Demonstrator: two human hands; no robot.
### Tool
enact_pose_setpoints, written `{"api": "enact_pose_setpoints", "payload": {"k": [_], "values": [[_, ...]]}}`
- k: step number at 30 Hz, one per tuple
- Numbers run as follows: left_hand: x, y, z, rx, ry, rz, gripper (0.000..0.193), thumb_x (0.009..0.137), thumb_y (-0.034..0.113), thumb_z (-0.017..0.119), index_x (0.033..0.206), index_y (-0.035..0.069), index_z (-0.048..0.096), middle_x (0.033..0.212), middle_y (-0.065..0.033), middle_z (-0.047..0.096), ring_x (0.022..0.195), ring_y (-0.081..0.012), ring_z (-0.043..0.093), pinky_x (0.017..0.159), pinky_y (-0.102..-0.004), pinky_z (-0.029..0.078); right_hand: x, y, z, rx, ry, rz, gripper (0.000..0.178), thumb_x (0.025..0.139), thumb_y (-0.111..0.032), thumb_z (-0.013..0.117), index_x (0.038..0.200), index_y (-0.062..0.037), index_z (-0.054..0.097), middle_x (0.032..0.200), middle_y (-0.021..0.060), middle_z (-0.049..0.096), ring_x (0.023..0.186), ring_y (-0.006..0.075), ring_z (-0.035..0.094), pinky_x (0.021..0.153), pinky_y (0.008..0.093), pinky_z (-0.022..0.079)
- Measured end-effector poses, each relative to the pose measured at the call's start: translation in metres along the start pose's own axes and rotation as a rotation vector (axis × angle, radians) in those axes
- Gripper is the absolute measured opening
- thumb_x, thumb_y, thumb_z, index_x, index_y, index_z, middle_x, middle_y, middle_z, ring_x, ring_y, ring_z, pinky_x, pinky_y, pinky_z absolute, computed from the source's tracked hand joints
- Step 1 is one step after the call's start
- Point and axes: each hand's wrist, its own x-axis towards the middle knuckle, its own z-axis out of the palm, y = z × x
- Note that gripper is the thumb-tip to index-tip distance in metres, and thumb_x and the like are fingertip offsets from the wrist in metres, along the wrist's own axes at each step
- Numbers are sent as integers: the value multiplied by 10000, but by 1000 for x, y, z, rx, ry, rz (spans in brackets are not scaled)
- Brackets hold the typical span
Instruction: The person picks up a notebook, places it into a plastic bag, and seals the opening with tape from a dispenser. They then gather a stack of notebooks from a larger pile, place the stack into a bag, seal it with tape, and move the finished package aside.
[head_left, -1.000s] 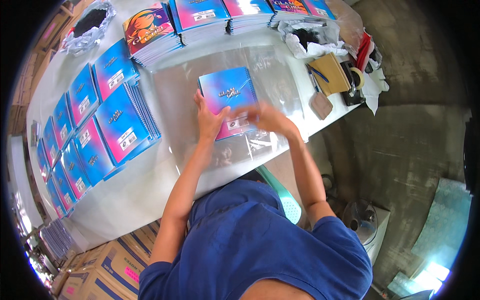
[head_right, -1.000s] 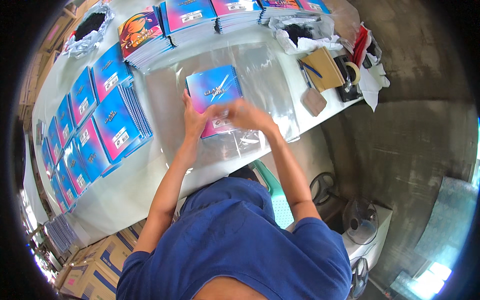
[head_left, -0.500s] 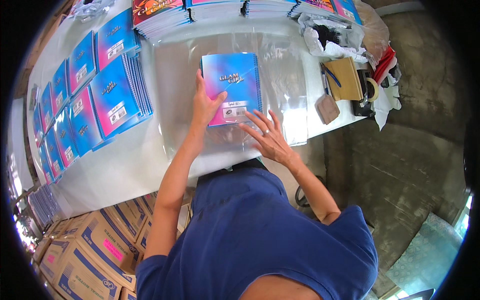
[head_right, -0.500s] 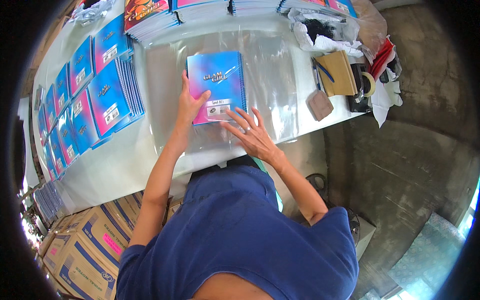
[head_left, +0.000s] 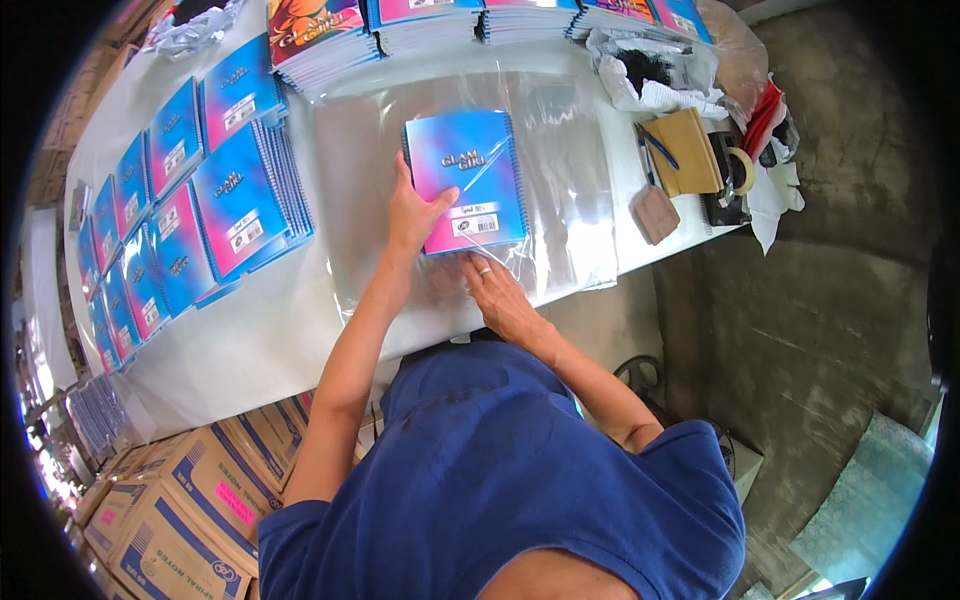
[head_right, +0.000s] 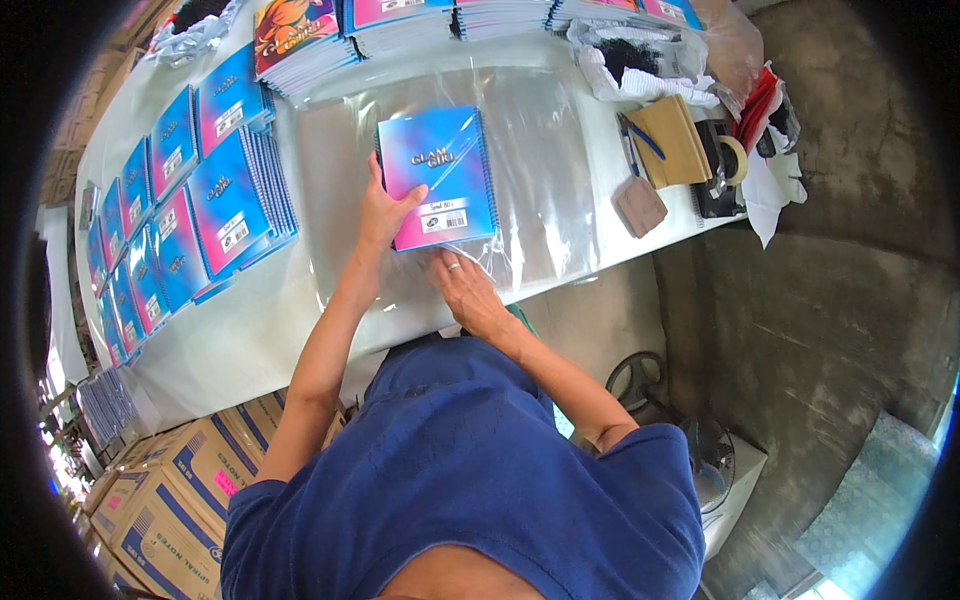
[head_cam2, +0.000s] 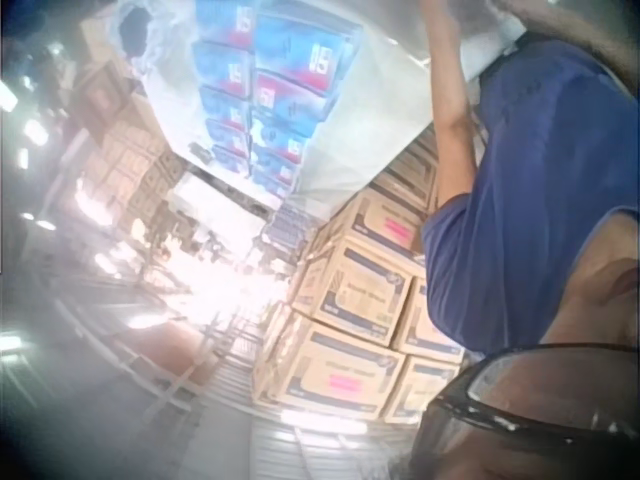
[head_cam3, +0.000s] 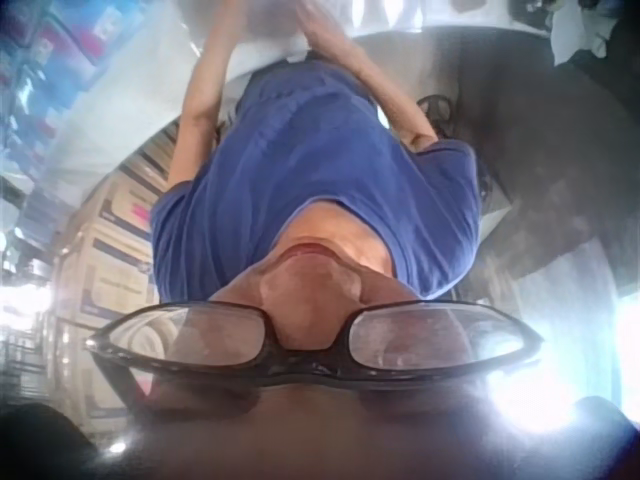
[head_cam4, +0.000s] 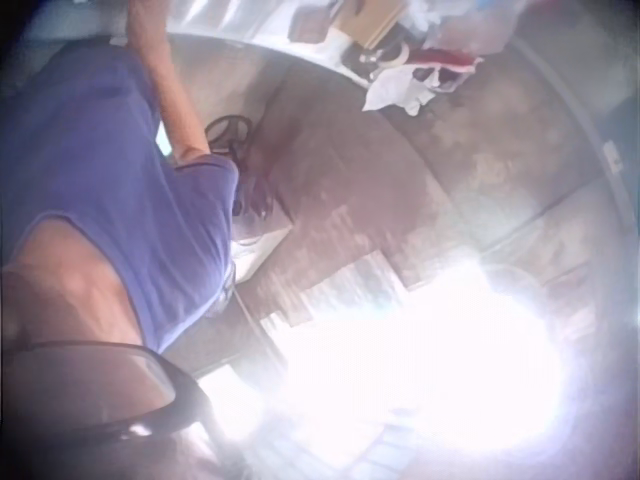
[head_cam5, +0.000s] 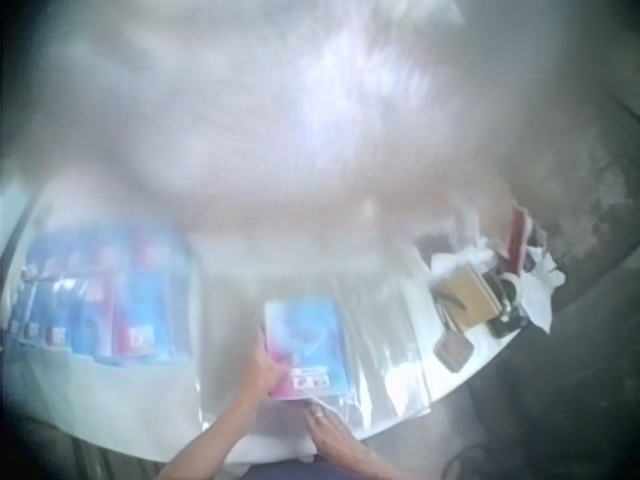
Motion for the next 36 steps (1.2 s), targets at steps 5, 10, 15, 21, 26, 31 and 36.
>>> {"api": "enact_pose_setpoints", "payload": {"k": [5, 10, 15, 21, 26, 31, 36], "values": [[2, -8, 4, 38, 24, -24, 974, 696, 189, 789, 1417, -51, 180, 1361, -214, 435, 1207, -334, 500, 997, -376, 419, 2, 6, 17, -225, -81, 124, 571, 773, -36, 506, 1318, 80, 379, 1229, 201, 471, 1134, 338, 468, 949, 412, 386], [0, -10, 7, 100, 63, 23, 1011, 701, 208, 792, 1435, -40, 143, 1401, -220, 373, 1230, -326, 468, 1023, -376, 393, 6, -1, 23, -272, -67, 206, 578, 740, -17, 533, 1287, 89, 376, 1193, 225, 456, 1074, 350, 482, 904, 427, 395], [-5, -14, 12, 118, 92, 60, 1023, 723, 222, 786, 1452, -23, 111, 1307, -207, 502, 1135, -279, 555, 984, -360, 423, 14, -3, 25, -305, -165, 335, 492, 776, -18, 535, 1247, 83, 434, 1173, 219, 486, 1088, 341, 490, 896, 428, 422], [-7, -19, 8, 46, 37, 2, 998, 730, 195, 755, 1443, -54, 103, 1449, -258, 297, 1286, -359, 414, 1056, -384, 359, 24, 18, -76, 827, -562, 174, 302, 874, -28, 556, 1175, -15, 582, 1154, 159, 592, 1054, 292, 591, 889, 386, 475], [-8, -16, 6, 35, 14, 52, 964, 763, 209, 729, 1446, -45, 99, 1449, -261, 295, 1305, -368, 386, 1048, -387, 366, 63, 49, -84, 437, 134, 143, 294, 831, -8, 609, 1121, -50, 643, 1166, 126, 610, 1024, 297, 605, 862, 379, 492], [-8, -32, 2, 171, 95, 130, 882, 792, 249, 705, 1434, -47, 177, 1452, -257, 300, 1318, -375, 364, 1060, -399, 342, 87, 43, -53, -1, 113, -55, 411, 715, -59, 699, 1121, -84, 634, 1279, 82, 526, 1173, 297, 464, 921, 414, 397], [-74, -22, -59, 765, 370, 84, 792, 811, 293, 687, 1436, 17, 288, 1431, -195, 386, 1398, -336, 215, 1119, -476, 195, 86, 46, -51, -58, 110, -17, 431, 675, -57, 734, 1093, -69, 628, 1277, 98, 510, 1167, 304, 465, 901, 426, 395]]}}
